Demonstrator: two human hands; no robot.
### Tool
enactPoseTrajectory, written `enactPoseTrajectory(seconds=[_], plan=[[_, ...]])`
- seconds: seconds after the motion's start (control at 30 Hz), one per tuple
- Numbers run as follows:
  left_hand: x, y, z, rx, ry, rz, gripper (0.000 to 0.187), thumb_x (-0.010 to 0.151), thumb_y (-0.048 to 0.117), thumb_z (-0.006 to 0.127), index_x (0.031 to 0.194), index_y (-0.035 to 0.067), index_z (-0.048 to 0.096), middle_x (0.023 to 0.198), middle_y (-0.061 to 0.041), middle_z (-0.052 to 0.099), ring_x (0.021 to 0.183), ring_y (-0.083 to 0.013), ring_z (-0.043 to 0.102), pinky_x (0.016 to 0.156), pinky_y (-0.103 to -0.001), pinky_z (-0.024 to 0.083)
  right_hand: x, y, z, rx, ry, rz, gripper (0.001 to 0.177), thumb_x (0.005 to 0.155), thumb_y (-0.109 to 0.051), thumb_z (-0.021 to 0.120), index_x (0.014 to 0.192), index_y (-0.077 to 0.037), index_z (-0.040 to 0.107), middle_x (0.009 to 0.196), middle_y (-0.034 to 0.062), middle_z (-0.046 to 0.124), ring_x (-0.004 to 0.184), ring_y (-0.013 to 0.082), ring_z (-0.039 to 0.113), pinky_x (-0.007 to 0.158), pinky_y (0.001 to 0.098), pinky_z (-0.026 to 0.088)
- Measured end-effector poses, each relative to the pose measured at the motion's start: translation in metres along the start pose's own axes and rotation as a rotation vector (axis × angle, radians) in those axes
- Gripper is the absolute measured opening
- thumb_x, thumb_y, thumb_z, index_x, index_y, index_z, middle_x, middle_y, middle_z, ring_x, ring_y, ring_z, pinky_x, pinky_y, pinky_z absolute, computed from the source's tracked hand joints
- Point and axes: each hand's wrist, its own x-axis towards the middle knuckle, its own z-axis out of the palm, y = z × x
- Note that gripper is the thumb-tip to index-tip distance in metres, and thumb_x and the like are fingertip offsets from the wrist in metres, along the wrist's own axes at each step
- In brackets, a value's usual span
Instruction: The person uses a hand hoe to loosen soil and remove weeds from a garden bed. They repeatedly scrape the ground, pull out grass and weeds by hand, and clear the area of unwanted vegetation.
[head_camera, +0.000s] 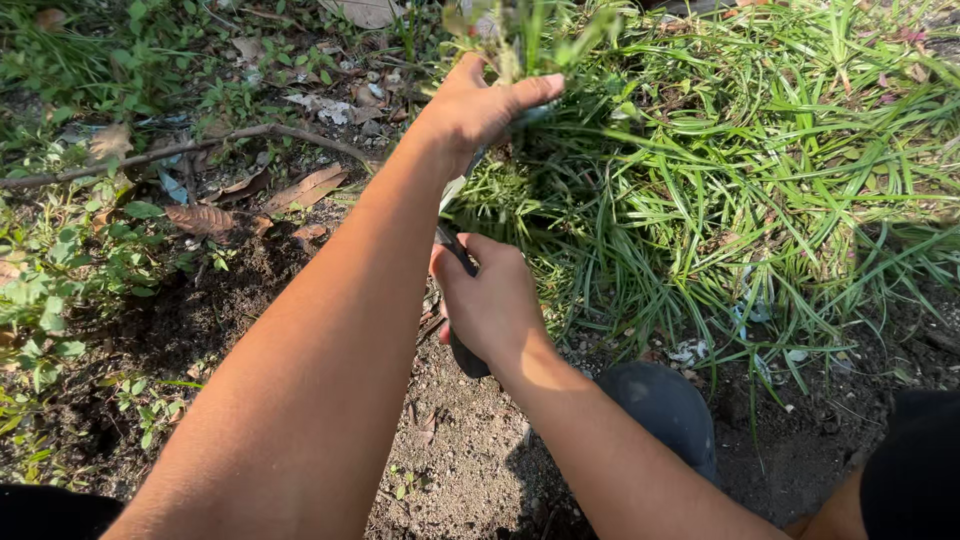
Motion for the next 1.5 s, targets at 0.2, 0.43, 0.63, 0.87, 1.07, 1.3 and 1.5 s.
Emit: enactPoseTrajectory(seconds=[0.2,0.43,0.63,0.87,1.07,1.3,1.5], plan=[[-0.016,-0.018,-0.038,0.322,-0.009,-0.04,0.054,0.085,0.043,0.078,0.126,0.008,0.074,0.112,-0.007,0.079,0.105,-0.0205,0.073,0.093,-0.036,0.056,0.016,0.005,-0.008,0.22,0.116,0.117,0.032,0.093,-0.028,0.066,0.105,0.001,0.073,0.065,0.0086,0.06,0.04,0.0196,0.054,0.036,0.0352,0.045],[-0.057,-0.072,-0.129,-0.257,0.481,-0.137,0.027,0.085,0.012,0.066,0.108,0.015,0.078,0.103,-0.004,0.076,0.088,-0.0166,0.071,0.075,-0.036,0.059,0.017,-0.004,0.006,0.685,-0.028,0.446,0.031,0.099,-0.035,0.056,0.1,-0.005,0.058,0.07,0.013,0.059,0.052,0.0258,0.063,0.046,0.0425,0.058],[-0.163,-0.145,-0.172,0.74,0.923,-0.373,0.022,0.078,0.004,0.069,0.096,0.011,0.08,0.097,-0.015,0.075,0.091,-0.031,0.071,0.087,-0.04,0.056,0.009,-0.021,0.019,0.299,-0.083,0.34,0.03,0.098,-0.033,0.061,0.1,-0.004,0.064,0.069,0.0113,0.059,0.053,0.0233,0.06,0.046,0.0402,0.056],[-0.246,-0.181,-0.131,0.849,0.887,-0.319,0.032,0.084,0.003,0.073,0.116,0.004,0.074,0.118,-0.018,0.065,0.1,-0.035,0.068,0.082,-0.045,0.057,0.019,-0.019,0.011,0.194,0.019,0.095,0.027,0.097,-0.03,0.062,0.098,-0.004,0.07,0.07,0.0064,0.058,0.053,0.0177,0.057,0.045,0.0387,0.058],[-0.207,-0.153,-0.128,0.768,0.819,-0.203,0.048,0.083,0.02,0.084,0.122,-0.001,0.068,0.123,-0.021,0.059,0.103,-0.0362,0.065,0.088,-0.044,0.055,0.028,-0.018,-0.004,0.294,0.057,0.341,0.031,0.099,-0.035,0.059,0.097,-0.004,0.06,0.072,0.0112,0.061,0.051,0.0237,0.062,0.046,0.0427,0.058],[-0.132,-0.13,-0.089,0.794,0.48,-0.252,0.069,0.076,0.031,0.089,0.132,0.005,0.058,0.12,-0.02,0.067,0.112,-0.0355,0.065,0.094,-0.045,0.053,0.027,-0.02,-0.011,0.234,0.025,0.366,0.036,0.094,-0.038,0.064,0.101,-0.003,0.06,0.078,0.0145,0.064,0.052,0.0277,0.064,0.047,0.0447,0.057],[-0.091,-0.11,-0.094,0.663,0.615,-0.431,0.022,0.082,0.018,0.081,0.102,0.011,0.076,0.102,-0.014,0.075,0.094,-0.0286,0.074,0.083,-0.042,0.059,0.028,-0.017,-0.038,0.214,-0.021,0.389,0.035,0.093,-0.035,0.064,0.103,-0.002,0.061,0.077,0.0135,0.062,0.052,0.0272,0.064,0.048,0.0454,0.058]])
